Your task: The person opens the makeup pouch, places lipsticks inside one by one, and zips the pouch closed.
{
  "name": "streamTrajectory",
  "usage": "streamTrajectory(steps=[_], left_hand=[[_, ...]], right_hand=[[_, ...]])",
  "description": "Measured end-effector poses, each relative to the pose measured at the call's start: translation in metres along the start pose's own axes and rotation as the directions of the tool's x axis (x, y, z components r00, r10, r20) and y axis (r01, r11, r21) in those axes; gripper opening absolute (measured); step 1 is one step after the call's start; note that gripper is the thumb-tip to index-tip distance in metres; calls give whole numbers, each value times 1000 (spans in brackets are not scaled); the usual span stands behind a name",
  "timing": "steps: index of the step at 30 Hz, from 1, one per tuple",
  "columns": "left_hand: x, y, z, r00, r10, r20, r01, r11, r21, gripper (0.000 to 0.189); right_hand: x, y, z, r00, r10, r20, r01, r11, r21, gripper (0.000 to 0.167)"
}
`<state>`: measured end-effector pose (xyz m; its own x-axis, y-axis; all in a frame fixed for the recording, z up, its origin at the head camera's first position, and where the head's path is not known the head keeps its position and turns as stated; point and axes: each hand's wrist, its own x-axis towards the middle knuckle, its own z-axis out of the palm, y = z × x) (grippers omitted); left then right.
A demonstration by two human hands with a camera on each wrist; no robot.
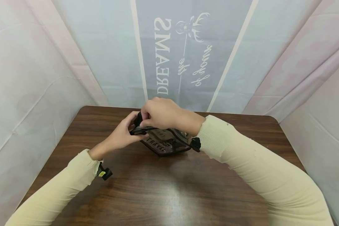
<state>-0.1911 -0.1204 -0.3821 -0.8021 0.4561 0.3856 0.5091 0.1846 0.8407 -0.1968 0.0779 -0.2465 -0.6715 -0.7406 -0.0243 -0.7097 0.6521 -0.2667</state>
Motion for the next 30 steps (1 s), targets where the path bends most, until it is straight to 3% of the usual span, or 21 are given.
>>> streamTrajectory(steps=[8, 18, 30], left_hand=[[2, 0, 1, 1000, -8, 3, 8, 1000, -6, 58], [2, 2, 1, 1000, -24, -4, 24, 1000, -1, 59], [0, 0, 2, 1000, -15, -8, 15, 1000, 9, 59]], right_hand=[[3, 3, -1, 995, 18, -100, -33, 988, -153, 27], [1, 6, -16, 998, 54, 15, -49, 975, -218, 24], [1, 7, -10, 995, 80, 63, -67, 979, -192, 25]])
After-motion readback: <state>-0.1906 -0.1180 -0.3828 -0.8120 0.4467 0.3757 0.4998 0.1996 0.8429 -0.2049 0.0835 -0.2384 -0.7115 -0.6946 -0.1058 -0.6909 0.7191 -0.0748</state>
